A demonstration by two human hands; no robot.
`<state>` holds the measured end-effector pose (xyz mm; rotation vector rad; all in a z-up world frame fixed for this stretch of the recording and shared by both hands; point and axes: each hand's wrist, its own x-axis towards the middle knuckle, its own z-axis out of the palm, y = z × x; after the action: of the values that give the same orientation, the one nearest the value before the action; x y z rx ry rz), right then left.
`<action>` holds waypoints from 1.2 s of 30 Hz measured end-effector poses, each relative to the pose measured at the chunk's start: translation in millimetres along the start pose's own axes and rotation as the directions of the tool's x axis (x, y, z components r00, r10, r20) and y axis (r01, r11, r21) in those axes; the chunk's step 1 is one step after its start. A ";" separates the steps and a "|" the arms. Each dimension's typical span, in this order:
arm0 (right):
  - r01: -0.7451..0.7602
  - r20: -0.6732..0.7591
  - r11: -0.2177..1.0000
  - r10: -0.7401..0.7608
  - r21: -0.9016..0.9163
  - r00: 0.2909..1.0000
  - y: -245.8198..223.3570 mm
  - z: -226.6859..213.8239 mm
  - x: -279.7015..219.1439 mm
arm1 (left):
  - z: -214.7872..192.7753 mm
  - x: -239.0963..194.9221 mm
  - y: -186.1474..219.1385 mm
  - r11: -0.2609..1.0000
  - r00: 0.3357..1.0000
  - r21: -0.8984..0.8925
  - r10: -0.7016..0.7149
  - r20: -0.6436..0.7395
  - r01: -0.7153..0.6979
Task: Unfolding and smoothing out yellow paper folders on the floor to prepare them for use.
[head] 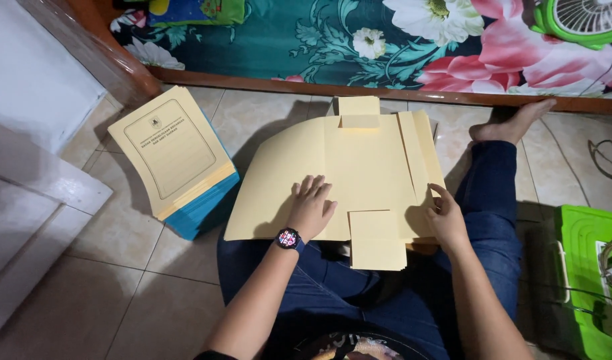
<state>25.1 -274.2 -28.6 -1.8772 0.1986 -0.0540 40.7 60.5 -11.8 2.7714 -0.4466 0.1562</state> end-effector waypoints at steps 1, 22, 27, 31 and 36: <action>-0.008 0.005 1.000 0.008 -0.011 1.000 2.8 0.0 1.2 | -0.7 -1.2 -0.2 1.000 0.999 0.024 -0.004 0.054 0.003; 0.126 0.081 0.126 -0.309 -0.984 0.947 15.6 -15.9 -2.7 | -35.8 -4.2 21.5 0.989 0.935 0.132 -0.106 0.340 0.064; 0.314 0.305 0.133 -0.089 -0.940 0.948 28.7 3.7 25.8 | -12.4 9.8 23.2 0.980 0.926 0.183 -0.139 0.351 0.078; 0.301 0.311 0.263 -0.006 -0.917 0.951 -32.1 27.6 38.4 | -19.7 5.1 35.6 0.967 0.904 0.227 -0.194 0.381 0.112; 0.356 0.357 0.291 -0.051 -0.888 0.933 7.3 42.7 169.6 | -27.6 8.1 41.4 0.971 0.889 0.204 -0.200 0.412 0.124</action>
<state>197.1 -264.2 -59.4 -3.1102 -0.3105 0.1920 33.5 30.4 27.9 2.9952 -0.3105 -0.4922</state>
